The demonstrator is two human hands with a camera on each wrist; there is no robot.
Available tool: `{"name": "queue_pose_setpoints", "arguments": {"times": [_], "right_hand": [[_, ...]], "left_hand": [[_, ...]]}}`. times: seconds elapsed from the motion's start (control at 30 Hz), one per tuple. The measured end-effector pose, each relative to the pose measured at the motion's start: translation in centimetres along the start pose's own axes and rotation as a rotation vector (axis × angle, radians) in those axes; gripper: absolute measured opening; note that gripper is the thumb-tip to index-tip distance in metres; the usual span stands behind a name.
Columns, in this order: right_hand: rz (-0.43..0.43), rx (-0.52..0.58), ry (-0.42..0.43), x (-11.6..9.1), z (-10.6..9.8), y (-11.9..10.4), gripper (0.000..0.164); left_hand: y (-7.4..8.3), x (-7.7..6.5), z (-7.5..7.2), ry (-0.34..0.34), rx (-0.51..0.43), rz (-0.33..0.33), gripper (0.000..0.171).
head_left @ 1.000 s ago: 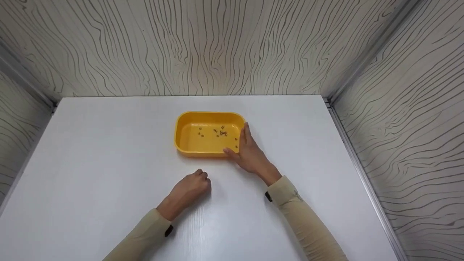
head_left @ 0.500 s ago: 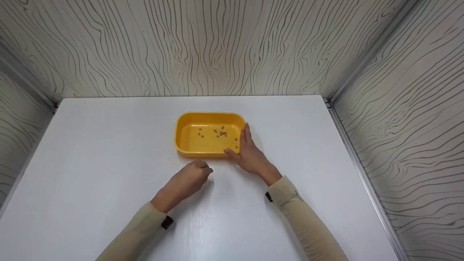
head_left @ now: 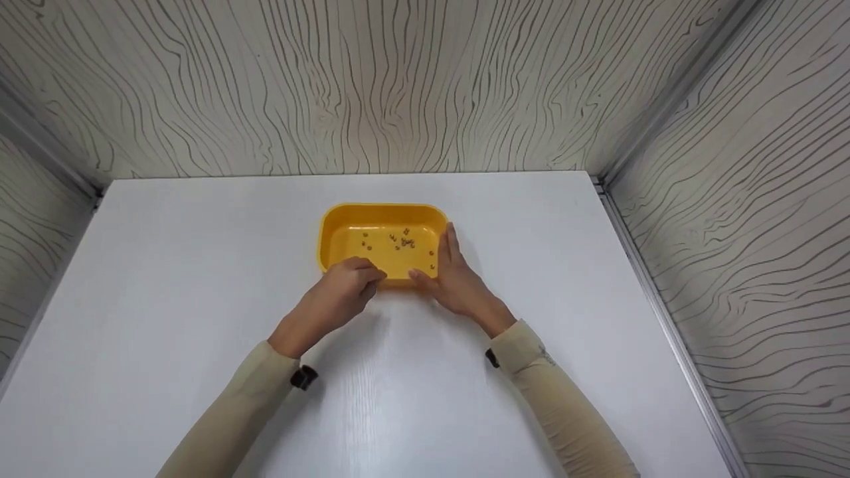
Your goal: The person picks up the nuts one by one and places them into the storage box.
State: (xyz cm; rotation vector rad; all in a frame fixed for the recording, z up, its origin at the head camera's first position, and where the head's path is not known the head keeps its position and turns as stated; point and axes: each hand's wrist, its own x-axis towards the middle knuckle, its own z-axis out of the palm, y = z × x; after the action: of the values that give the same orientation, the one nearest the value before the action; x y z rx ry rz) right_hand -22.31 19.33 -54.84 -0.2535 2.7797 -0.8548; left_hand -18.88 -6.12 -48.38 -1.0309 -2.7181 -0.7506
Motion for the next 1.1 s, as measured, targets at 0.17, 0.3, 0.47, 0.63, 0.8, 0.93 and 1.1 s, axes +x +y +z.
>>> {"name": "queue_pose_setpoints", "arguments": {"times": [0.17, 0.3, 0.47, 0.63, 0.8, 0.93, 1.1], "right_hand": [[-0.016, -0.008, 0.005, 0.0, -0.2, -0.1, 0.117], [-0.013, -0.024, 0.006, 0.1, -0.3, -0.1, 0.117], [0.003, -0.023, -0.003, 0.0, -0.2, -0.1, 0.118], [0.01, -0.003, -0.001, 0.0, -0.1, -0.1, 0.119], [0.013, 0.002, -0.005, 0.0, -0.1, -0.2, 0.118], [0.021, -0.001, -0.009, 0.0, -0.1, -0.2, 0.116], [0.035, 0.024, -0.01, 0.0, 0.1, -0.3, 0.115]], "left_hand": [[-0.1, 1.5, -1.1, -0.011, -0.101, -0.055, 0.015], [-0.4, 2.8, -1.9, -0.008, -0.208, -0.116, 0.016], [-1.5, 4.0, -2.1, 0.017, -0.367, -0.237, 0.018], [-3.1, 5.0, -1.8, 0.022, -0.497, -0.379, 0.02], [-4.4, 6.2, -1.9, 0.027, -0.568, -0.509, 0.021], [-5.2, 6.9, -1.9, 0.022, -0.64, -0.628, 0.023], [-5.8, 7.7, -1.5, -0.01, -0.736, -0.741, 0.027]]}}
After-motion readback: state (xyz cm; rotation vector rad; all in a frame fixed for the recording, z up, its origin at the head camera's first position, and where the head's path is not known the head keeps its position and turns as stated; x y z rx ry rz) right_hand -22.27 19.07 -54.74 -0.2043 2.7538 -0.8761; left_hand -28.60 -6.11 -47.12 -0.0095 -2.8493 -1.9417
